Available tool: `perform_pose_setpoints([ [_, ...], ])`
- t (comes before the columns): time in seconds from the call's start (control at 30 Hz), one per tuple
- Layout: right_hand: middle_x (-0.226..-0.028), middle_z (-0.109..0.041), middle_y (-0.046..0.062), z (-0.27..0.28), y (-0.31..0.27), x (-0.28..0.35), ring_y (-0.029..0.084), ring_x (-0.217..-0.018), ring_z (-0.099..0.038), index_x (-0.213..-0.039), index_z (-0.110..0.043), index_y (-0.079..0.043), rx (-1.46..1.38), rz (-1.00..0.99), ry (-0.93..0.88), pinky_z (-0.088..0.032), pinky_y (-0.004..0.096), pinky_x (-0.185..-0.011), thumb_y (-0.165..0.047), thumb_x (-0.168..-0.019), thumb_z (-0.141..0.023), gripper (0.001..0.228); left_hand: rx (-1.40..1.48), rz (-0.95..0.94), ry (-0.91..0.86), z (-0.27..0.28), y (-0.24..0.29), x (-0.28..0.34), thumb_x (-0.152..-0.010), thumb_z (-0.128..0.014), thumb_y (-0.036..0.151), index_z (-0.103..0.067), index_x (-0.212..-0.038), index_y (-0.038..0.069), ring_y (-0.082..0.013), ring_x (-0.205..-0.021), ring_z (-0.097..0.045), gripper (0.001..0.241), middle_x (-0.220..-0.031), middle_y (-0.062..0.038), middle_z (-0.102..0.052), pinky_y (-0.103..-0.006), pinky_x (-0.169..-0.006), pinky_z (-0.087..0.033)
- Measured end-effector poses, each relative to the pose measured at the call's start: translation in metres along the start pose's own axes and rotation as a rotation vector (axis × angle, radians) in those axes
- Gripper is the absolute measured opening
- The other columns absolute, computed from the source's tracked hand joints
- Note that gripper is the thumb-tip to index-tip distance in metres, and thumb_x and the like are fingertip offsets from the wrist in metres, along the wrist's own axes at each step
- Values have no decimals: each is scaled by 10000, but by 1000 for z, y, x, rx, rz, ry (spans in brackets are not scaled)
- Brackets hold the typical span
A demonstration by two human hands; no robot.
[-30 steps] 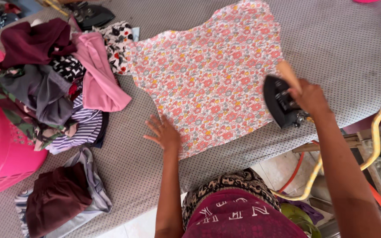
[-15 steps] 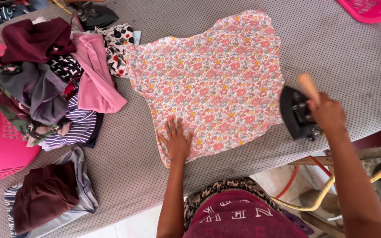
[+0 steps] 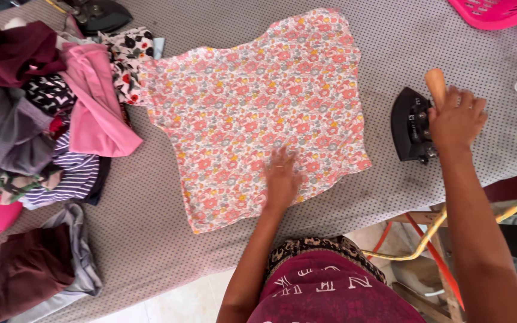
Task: The person irons a brown short and then a floral-patterned top on a bed used as an ironing surface. They smooth each garment with their hands, move the iron back and forth, and flip the top to iron the other side. The ironed items are placed aside on the bed.
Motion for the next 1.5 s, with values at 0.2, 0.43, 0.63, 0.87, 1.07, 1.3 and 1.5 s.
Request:
perform_pose_setpoints([
  [0.2,-1122,-701,169,16,-90,85,365,-1011,-677,-1294,-671,-77,-487,190,-339,-540,510,-861,-467,-978,-718,505,55,-131,-104,-52,37,-4,-954,-637,325,-460,-1527,143,-389,-1546,-176,627,-1647,-147,-315,-723,-1184,-36],
  [0.43,-1179,-741,208,-22,-131,130,362,-1118,-699,-1456,-580,-67,-876,-112,-648,-540,459,-985,-300,-936,-631,572,158,20,-170,-73,24,-27,-1037,-568,220,-677,-1326,176,-305,-1534,-419,311,-1564,-38,-550,-688,-1253,-223],
  [0.63,-1418,-566,272,12,-175,139,350,-1336,-537,-1479,-420,72,-1465,507,-460,-416,445,-1081,-106,-943,-605,594,351,-133,-39,-74,71,-129,-812,-847,382,-459,-1457,83,-461,-1433,-377,810,-1533,-257,-353,-562,-1174,-367],
  [0.87,-1268,-694,98,49,-115,169,193,-1099,-676,-1438,-516,-53,-1342,436,-1119,-550,350,-963,-129,-941,-639,517,-360,219,-130,-106,20,-224,-917,-642,160,-364,-1550,214,-434,-1449,-429,693,-1587,-211,-341,-509,-1090,-475],
  [1.07,-1230,-729,103,22,-24,174,169,-1080,-661,-1388,-595,-30,-1475,90,-971,-544,305,-915,-89,-931,-621,461,-234,437,-213,-73,-98,-259,-856,-669,126,-229,-1614,120,-395,-1157,-648,877,-1435,-229,-504,-481,-943,-562],
  [1.3,-1193,-617,102,-5,0,150,156,-1050,-579,-1191,-704,30,-1451,-77,-346,-468,285,-895,-126,-1063,-622,219,1741,626,227,71,-224,-207,-990,-583,91,-604,-1287,15,-284,-1074,-704,308,-1191,-142,-701,-442,-925,-607],
  [1.5,-1264,-665,65,-2,-65,96,134,-1099,-595,-1242,-634,-10,-1835,-217,-217,-483,262,-979,-176,-1132,-560,213,1977,465,503,145,-232,-63,-1076,-551,193,-581,-1392,16,-279,-1186,-635,362,-1301,-131,-665,-468,-1103,-484],
])
Point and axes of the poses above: each hand's wrist, its own x-axis away from the middle knuckle, its own z-axis out of the back of the hand, y = z × x, the point moved 4 cm from there along -x, towards the middle knuckle
